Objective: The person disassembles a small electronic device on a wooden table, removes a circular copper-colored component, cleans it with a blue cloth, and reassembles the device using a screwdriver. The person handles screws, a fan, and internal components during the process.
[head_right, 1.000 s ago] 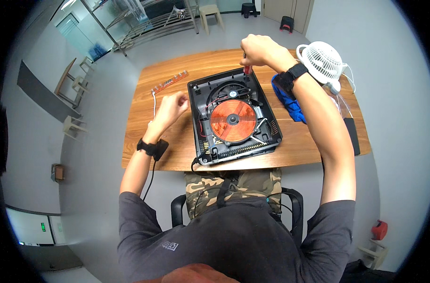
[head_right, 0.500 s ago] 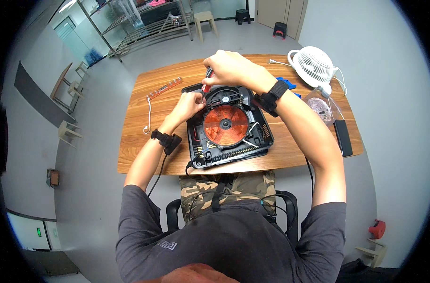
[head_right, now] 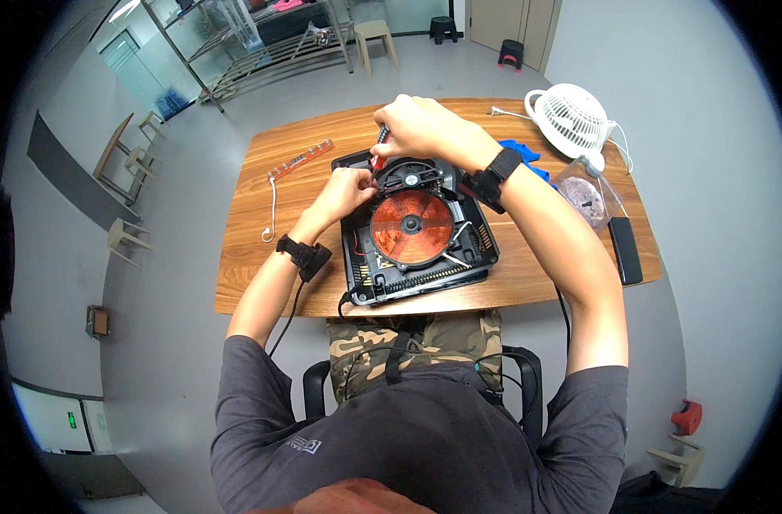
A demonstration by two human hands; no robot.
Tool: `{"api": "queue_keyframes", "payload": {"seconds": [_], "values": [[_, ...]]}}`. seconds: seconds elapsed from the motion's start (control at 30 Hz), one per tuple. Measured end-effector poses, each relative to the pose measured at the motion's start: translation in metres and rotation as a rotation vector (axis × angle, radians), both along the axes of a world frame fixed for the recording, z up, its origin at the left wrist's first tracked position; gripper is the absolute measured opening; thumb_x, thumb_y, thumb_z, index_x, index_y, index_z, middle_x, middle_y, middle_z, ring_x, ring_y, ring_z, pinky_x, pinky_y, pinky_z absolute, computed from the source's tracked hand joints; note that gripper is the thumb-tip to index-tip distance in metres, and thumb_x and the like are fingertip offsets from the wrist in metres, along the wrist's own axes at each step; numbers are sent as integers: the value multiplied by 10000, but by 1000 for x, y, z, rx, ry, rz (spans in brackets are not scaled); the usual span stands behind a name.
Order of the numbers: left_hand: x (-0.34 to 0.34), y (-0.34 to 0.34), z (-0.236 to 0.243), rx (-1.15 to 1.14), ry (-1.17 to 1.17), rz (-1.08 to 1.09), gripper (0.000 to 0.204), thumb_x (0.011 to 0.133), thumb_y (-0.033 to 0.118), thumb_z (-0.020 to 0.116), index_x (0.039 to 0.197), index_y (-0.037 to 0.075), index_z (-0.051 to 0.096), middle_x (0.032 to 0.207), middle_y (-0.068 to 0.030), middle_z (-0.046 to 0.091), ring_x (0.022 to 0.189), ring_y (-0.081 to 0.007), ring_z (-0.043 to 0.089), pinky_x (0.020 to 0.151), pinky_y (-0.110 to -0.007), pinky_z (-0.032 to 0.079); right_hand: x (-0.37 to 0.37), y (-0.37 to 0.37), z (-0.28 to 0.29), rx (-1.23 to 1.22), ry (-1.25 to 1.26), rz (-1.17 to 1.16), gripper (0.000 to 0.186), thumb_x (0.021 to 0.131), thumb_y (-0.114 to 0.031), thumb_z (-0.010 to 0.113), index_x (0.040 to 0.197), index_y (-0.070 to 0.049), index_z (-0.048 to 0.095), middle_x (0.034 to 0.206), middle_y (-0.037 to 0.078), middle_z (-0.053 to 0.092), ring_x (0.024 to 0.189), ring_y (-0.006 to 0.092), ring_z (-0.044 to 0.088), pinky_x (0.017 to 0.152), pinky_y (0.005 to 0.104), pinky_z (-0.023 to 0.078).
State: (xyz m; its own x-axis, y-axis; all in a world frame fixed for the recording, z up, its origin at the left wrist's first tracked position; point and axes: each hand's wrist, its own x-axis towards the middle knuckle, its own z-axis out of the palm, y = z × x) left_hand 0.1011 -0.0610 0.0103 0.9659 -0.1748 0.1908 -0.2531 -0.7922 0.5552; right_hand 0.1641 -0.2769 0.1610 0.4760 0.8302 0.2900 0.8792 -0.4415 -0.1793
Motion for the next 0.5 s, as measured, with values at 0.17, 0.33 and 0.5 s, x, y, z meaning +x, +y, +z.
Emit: {"api": "queue_keyframes", "payload": {"seconds": [0.17, 0.33, 0.5], "values": [[-1, -1, -1, -33, -1, 7, 116, 839, 70, 708, 898, -29, 723, 779, -207, 710, 747, -319, 724, 707, -396, 565, -1, -1, 2, -15, 23, -14, 451, 841, -409, 779, 845, 28, 664, 709, 245, 665, 733, 437, 681, 703, 469, 560], [-2, -2, 0, -32, -31, 10, 126, 844, 66, 704, 917, -34, 730, 792, -211, 719, 764, -319, 733, 721, -392, 575, 2, -3, 0, -3, 22, -13, 439, 839, -394, 785, 844, 28, 664, 709, 246, 664, 731, 440, 678, 703, 468, 559], [-3, -2, 2, -9, -32, 12, 138, 850, 73, 701, 929, -35, 733, 796, -209, 723, 757, -309, 734, 716, -385, 576, 2, -4, 0, -25, 7, -13, 445, 840, -400, 788, 846, 28, 666, 698, 240, 660, 723, 433, 678, 699, 461, 559]]}}
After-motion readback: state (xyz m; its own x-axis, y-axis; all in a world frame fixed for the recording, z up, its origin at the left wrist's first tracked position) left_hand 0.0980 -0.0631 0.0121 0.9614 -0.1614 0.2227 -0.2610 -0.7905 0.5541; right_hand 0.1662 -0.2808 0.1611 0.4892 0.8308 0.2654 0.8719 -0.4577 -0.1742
